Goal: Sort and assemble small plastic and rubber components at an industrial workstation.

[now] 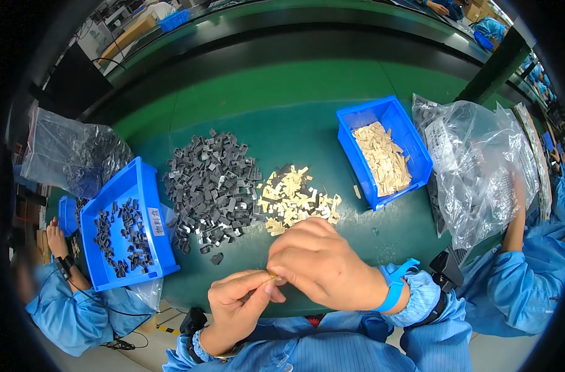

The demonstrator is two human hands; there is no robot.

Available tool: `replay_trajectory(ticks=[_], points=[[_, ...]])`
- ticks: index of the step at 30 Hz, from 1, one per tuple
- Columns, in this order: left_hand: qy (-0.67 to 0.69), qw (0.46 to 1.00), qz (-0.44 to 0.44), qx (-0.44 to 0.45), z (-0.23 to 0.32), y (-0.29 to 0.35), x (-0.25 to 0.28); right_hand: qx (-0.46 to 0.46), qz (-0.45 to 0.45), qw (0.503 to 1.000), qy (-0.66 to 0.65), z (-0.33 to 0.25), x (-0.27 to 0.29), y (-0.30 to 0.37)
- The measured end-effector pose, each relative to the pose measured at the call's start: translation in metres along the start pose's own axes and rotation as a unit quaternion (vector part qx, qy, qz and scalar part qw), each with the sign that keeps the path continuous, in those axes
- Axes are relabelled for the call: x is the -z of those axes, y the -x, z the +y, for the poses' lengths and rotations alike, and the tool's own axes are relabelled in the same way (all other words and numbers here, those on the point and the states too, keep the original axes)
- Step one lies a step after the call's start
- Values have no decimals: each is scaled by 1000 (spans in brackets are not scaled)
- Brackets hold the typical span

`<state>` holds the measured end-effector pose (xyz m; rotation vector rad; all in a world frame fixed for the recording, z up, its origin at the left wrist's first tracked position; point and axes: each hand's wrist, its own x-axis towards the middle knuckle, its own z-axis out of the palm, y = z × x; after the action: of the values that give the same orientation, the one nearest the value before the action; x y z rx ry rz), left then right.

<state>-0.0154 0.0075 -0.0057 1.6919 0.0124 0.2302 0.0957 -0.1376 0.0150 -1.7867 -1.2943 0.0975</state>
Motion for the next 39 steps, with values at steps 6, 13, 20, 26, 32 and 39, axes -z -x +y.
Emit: replay_trajectory(ticks=[6, 13, 20, 26, 32, 39], points=[[206, 965, 10, 163, -1, 11, 9, 5, 187, 925, 331, 8, 64, -8], [268, 927, 6, 262, 20, 8, 12, -87, 179, 870, 451, 30, 88, 13], [239, 960, 19, 142, 7, 2, 7, -70, 170, 975, 124, -8, 28, 0], [300, 942, 61, 140, 5, -1, 4, -117, 138, 974, -137, -10, -17, 0], [264, 956, 43, 121, 2, 0, 2, -138, 149, 966, -162, -13, -26, 5], [124, 977, 140, 98, 19, 0, 5, -81, 114, 983, -118, -13, -27, 1]])
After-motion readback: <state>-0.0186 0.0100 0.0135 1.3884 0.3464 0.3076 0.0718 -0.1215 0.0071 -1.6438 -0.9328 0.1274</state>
